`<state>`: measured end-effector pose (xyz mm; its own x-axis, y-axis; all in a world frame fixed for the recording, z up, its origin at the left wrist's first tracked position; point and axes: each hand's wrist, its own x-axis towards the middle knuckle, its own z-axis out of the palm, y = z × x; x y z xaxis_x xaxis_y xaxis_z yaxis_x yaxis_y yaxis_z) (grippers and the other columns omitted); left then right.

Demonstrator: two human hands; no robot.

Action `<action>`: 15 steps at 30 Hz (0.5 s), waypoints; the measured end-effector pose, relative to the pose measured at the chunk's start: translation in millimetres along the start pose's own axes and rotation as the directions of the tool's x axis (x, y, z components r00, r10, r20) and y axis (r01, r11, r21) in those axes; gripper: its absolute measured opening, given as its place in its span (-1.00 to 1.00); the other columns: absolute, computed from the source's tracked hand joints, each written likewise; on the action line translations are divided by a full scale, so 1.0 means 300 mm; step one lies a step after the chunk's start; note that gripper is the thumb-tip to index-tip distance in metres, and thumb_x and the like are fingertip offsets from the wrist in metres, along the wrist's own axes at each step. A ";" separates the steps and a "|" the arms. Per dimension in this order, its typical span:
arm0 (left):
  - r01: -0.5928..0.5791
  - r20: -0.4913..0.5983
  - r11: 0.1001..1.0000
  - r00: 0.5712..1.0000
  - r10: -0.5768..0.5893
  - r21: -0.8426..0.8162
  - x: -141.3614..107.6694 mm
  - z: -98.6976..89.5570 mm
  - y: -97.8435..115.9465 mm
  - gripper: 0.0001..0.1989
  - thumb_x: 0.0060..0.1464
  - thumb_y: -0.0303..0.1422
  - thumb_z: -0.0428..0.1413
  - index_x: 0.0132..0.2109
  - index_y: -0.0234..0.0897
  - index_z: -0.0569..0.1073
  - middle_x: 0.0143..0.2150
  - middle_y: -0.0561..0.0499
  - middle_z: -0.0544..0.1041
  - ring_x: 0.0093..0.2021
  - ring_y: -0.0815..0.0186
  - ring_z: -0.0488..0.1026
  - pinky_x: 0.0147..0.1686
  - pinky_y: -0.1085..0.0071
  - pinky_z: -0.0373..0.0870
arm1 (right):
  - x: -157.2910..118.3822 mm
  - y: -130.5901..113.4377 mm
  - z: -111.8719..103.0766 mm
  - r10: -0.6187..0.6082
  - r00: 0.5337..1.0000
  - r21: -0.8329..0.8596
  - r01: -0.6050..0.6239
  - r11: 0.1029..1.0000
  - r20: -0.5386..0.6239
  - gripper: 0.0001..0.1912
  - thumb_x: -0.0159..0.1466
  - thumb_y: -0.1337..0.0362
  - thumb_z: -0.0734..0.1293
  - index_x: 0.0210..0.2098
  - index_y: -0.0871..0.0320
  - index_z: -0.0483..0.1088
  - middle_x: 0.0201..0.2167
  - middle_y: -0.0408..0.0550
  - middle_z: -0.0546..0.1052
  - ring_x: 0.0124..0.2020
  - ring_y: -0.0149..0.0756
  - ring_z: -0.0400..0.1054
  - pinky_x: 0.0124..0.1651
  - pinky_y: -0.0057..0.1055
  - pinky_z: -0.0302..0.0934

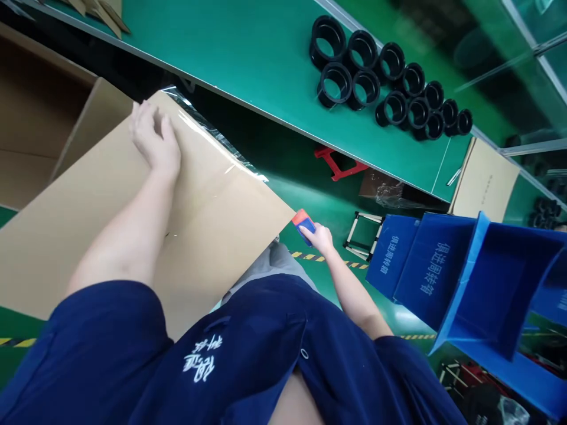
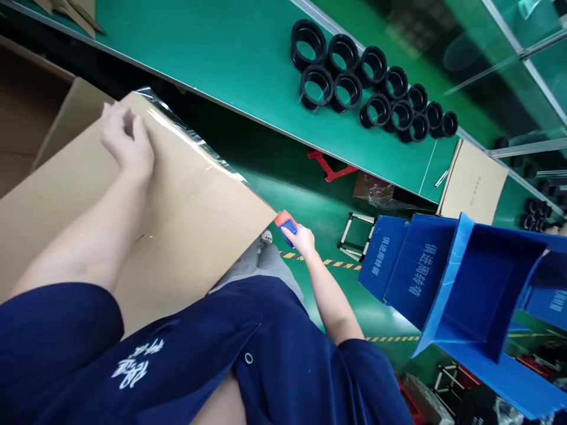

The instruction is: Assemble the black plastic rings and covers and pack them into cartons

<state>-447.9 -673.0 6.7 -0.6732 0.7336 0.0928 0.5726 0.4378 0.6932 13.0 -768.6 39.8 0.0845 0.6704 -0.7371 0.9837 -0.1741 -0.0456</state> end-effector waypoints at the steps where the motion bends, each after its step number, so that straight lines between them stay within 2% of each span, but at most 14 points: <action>1: -0.012 -0.050 0.999 0.999 0.010 -0.042 -0.089 -0.028 0.010 -0.63 0.28 -0.46 0.05 0.19 -0.48 0.45 0.28 -0.13 0.48 0.35 0.25 0.31 0.41 0.24 0.10 | 0.020 -0.018 0.016 0.025 1.000 -0.036 -0.025 0.999 0.005 -0.47 0.35 -0.17 0.31 -0.08 0.18 0.54 -0.11 0.19 0.65 -0.03 -0.04 0.55 -0.06 -0.34 0.33; 3: 0.028 -0.062 0.991 0.997 -0.037 -0.134 -0.297 -0.096 0.030 -0.65 0.27 -0.41 0.07 0.14 -0.46 0.50 0.17 -0.16 0.56 0.22 0.21 0.44 0.32 0.23 0.25 | 0.017 -0.007 0.043 0.070 0.997 -0.079 -0.068 0.995 0.014 -0.45 0.34 -0.16 0.32 -0.07 0.23 0.54 -0.08 0.29 0.63 0.01 0.01 0.55 -0.02 -0.29 0.34; 5: 0.144 0.057 0.964 0.989 -0.134 -0.222 -0.531 -0.162 0.061 -0.71 0.23 -0.36 0.10 0.03 -0.39 0.56 0.04 -0.13 0.62 0.05 0.19 0.52 0.22 0.21 0.35 | -0.036 0.054 0.061 0.058 0.998 -0.059 -0.057 0.997 0.017 -0.45 0.35 -0.14 0.32 -0.08 0.25 0.54 -0.11 0.30 0.64 -0.03 0.03 0.56 -0.03 -0.26 0.35; 7: 0.254 0.205 0.925 0.958 -0.200 -0.282 -0.760 -0.209 0.106 -0.78 0.17 -0.29 0.17 -0.10 -0.30 0.60 -0.09 -0.07 0.64 -0.05 0.20 0.54 0.15 0.24 0.40 | -0.118 0.121 0.070 -0.057 0.998 0.080 0.056 0.995 0.005 -0.47 0.33 -0.15 0.32 -0.09 0.22 0.54 -0.19 0.19 0.65 -0.13 -0.03 0.56 -0.09 -0.30 0.36; 8: 0.333 0.298 0.886 0.924 -0.238 -0.324 -0.861 -0.222 0.133 -0.78 0.14 -0.23 0.21 -0.13 -0.26 0.60 -0.10 -0.06 0.64 -0.05 0.20 0.54 0.15 0.25 0.41 | -0.162 0.142 0.072 -0.152 0.988 0.193 0.149 0.970 0.000 -0.48 0.31 -0.16 0.33 -0.12 0.20 0.53 -0.25 0.10 0.64 -0.20 -0.09 0.56 -0.15 -0.33 0.35; 9: 0.437 0.408 0.817 0.870 -0.278 -0.376 -0.947 -0.229 0.162 -0.73 0.10 -0.17 0.26 -0.12 -0.23 0.60 -0.07 -0.06 0.64 -0.01 0.20 0.54 0.17 0.26 0.40 | -0.206 0.150 0.074 -0.260 0.966 0.315 0.248 0.916 -0.004 -0.49 0.28 -0.17 0.34 -0.16 0.18 0.53 -0.30 0.03 0.63 -0.27 -0.15 0.53 -0.20 -0.37 0.34; 10: 0.519 0.497 0.750 0.816 -0.294 -0.409 -1.016 -0.233 0.188 -0.66 0.08 -0.09 0.28 -0.10 -0.21 0.59 -0.05 -0.07 0.63 0.01 0.18 0.54 0.17 0.25 0.41 | -0.248 0.145 0.077 -0.363 0.932 0.423 0.333 0.843 -0.009 -0.48 0.25 -0.19 0.35 -0.20 0.18 0.52 -0.35 -0.02 0.61 -0.33 -0.20 0.50 -0.26 -0.39 0.33; 12: 0.651 0.652 0.619 0.705 -0.278 -0.440 -1.098 -0.239 0.229 -0.51 0.05 0.10 0.25 -0.09 -0.21 0.60 -0.04 -0.13 0.64 0.00 0.14 0.57 0.09 0.22 0.47 | -0.325 0.100 0.089 -0.517 0.856 0.542 0.439 0.717 -0.009 -0.45 0.19 -0.22 0.39 -0.25 0.18 0.51 -0.40 -0.08 0.57 -0.42 -0.27 0.43 -0.34 -0.42 0.29; 15: 0.735 0.773 0.524 0.600 -0.207 -0.430 -1.116 -0.286 0.234 -0.37 -0.10 0.26 0.27 -0.20 -0.22 0.65 -0.18 -0.18 0.66 -0.17 0.10 0.61 -0.14 0.21 0.54 | -0.421 -0.007 0.126 -0.615 0.788 0.562 0.523 0.641 -0.031 -0.46 0.15 -0.21 0.43 -0.27 0.19 0.51 -0.45 -0.10 0.54 -0.47 -0.32 0.35 -0.39 -0.43 0.25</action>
<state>-222.5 -932.4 85.7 -0.1605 0.7511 -0.6404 -0.3964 0.5451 0.7387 -5.7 -880.2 107.4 -0.5340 0.6575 -0.5316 0.5852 -0.1664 -0.7936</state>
